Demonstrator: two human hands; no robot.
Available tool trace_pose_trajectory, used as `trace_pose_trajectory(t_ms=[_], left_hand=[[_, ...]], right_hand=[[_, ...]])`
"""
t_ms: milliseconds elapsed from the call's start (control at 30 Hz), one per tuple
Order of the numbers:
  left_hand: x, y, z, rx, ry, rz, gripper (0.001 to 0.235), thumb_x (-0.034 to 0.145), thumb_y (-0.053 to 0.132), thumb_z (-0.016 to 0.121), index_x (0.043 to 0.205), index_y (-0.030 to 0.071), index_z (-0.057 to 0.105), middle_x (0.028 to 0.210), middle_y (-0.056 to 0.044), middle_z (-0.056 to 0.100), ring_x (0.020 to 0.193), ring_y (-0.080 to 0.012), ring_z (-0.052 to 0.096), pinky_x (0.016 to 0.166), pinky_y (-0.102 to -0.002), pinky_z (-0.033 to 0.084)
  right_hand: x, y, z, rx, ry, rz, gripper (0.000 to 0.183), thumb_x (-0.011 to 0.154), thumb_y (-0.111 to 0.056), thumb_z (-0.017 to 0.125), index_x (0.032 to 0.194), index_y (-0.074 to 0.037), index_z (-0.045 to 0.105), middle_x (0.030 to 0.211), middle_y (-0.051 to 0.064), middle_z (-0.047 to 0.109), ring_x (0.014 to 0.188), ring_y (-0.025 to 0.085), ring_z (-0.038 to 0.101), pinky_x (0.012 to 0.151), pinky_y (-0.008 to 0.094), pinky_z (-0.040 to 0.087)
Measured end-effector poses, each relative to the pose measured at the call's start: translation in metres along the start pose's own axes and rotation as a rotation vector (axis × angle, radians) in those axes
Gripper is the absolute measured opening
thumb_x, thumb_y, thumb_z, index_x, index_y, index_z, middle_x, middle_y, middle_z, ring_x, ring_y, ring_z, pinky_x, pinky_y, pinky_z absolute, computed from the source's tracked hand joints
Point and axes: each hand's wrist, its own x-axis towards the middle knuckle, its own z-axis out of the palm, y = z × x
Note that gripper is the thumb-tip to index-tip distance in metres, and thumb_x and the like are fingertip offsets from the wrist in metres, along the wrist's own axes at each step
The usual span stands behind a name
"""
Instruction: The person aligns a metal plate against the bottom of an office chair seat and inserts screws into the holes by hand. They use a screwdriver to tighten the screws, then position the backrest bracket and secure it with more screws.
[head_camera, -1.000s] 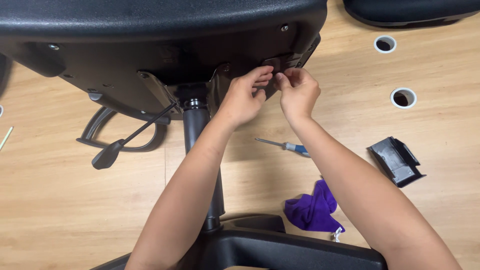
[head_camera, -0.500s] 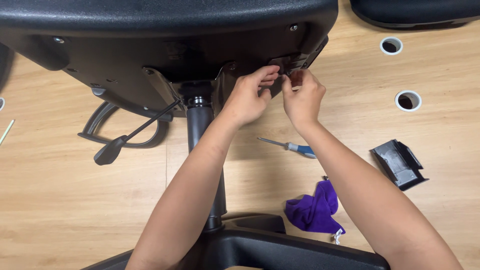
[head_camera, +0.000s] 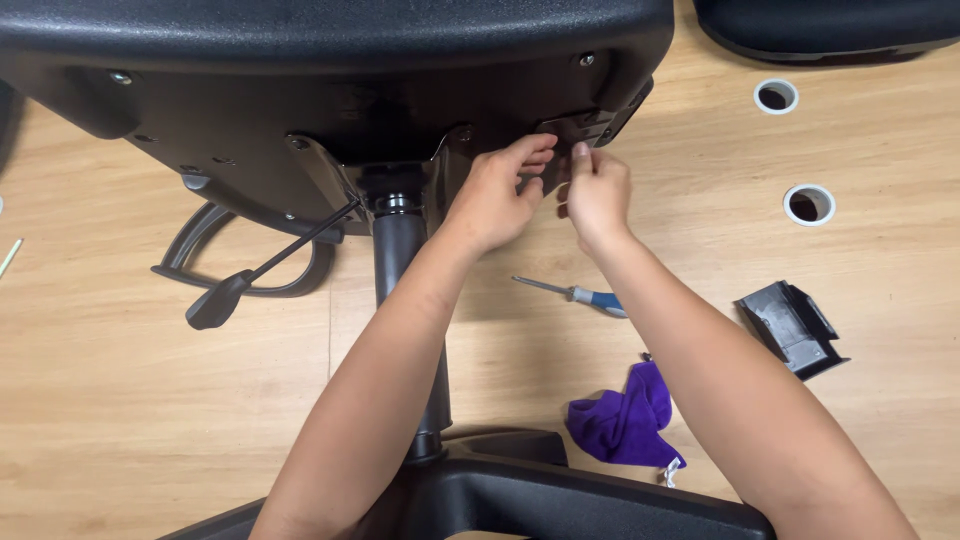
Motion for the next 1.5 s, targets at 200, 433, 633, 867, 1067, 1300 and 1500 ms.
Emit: trace_pose_trajectory(t_ms=[200, 433, 633, 867, 1067, 1300, 1500], left_hand=[[0.000, -0.001, 0.001, -0.013, -0.007, 0.013, 0.056, 0.084, -0.006, 0.058, 0.139, 0.005, 0.058, 0.130, -0.018, 0.070, 0.121, -0.0273, 0.069, 0.104, -0.037, 0.056], [0.000, -0.001, 0.000, -0.014, -0.002, 0.006, 0.055, 0.085, -0.007, 0.058, 0.139, 0.004, 0.058, 0.131, -0.018, 0.070, 0.120, -0.0272, 0.070, 0.104, -0.036, 0.057], [0.000, 0.000, 0.000, 0.000, -0.011, -0.001, 0.057, 0.083, -0.008, 0.058, 0.139, 0.005, 0.057, 0.131, -0.018, 0.069, 0.121, -0.0272, 0.069, 0.104, -0.036, 0.056], [0.001, -0.003, 0.001, -0.018, -0.001, 0.020, 0.057, 0.083, -0.008, 0.057, 0.138, 0.004, 0.058, 0.130, -0.019, 0.070, 0.121, -0.0268, 0.070, 0.104, -0.036, 0.056], [-0.003, -0.001, -0.001, 0.008, 0.079, 0.084, 0.050, 0.084, -0.007, 0.058, 0.132, 0.005, 0.062, 0.121, -0.017, 0.074, 0.113, -0.0254, 0.074, 0.099, -0.035, 0.059], [-0.007, 0.005, -0.002, 0.093, 0.299, 0.135, 0.030, 0.090, -0.001, 0.063, 0.117, 0.012, 0.071, 0.105, -0.009, 0.079, 0.098, -0.0183, 0.079, 0.083, -0.029, 0.064], [-0.011, 0.022, -0.020, 0.313, 0.508, 0.400, 0.033, 0.089, -0.002, 0.067, 0.119, 0.011, 0.068, 0.107, -0.008, 0.076, 0.086, -0.0205, 0.076, 0.075, -0.030, 0.063]], right_hand=[[0.010, 0.004, -0.004, 0.279, 0.045, 0.322, 0.028, 0.103, -0.034, 0.059, 0.095, -0.007, 0.061, 0.082, 0.007, 0.063, 0.057, 0.013, 0.061, 0.045, 0.029, 0.050], [-0.009, -0.005, 0.000, -0.096, 0.075, -0.229, 0.025, 0.097, -0.025, 0.066, 0.090, -0.002, 0.058, 0.085, 0.010, 0.070, 0.065, 0.017, 0.074, 0.040, 0.031, 0.059], [0.000, -0.007, 0.000, 0.463, -0.103, 0.307, 0.019, 0.103, -0.025, 0.053, 0.093, -0.010, 0.058, 0.075, 0.001, 0.059, 0.059, 0.013, 0.053, 0.050, 0.030, 0.044], [0.008, -0.005, 0.007, 0.478, -0.091, 0.441, 0.028, 0.106, -0.032, 0.044, 0.094, -0.011, 0.059, 0.072, 0.001, 0.058, 0.059, 0.013, 0.049, 0.053, 0.029, 0.038], [0.002, -0.009, -0.003, 0.430, -0.103, 0.410, 0.031, 0.106, -0.035, 0.042, 0.099, -0.009, 0.058, 0.075, 0.005, 0.063, 0.063, 0.016, 0.052, 0.054, 0.030, 0.042], [0.066, 0.023, -0.037, 0.135, 0.070, -0.065, 0.074, 0.090, -0.001, 0.053, 0.154, -0.027, 0.024, 0.129, -0.009, 0.046, 0.095, 0.013, 0.068, 0.077, 0.034, 0.056], [0.061, -0.025, -0.035, 0.424, -0.171, 0.071, 0.074, 0.085, 0.008, 0.034, 0.154, -0.019, 0.037, 0.103, 0.008, 0.065, 0.081, 0.017, 0.066, 0.073, 0.035, 0.060]])
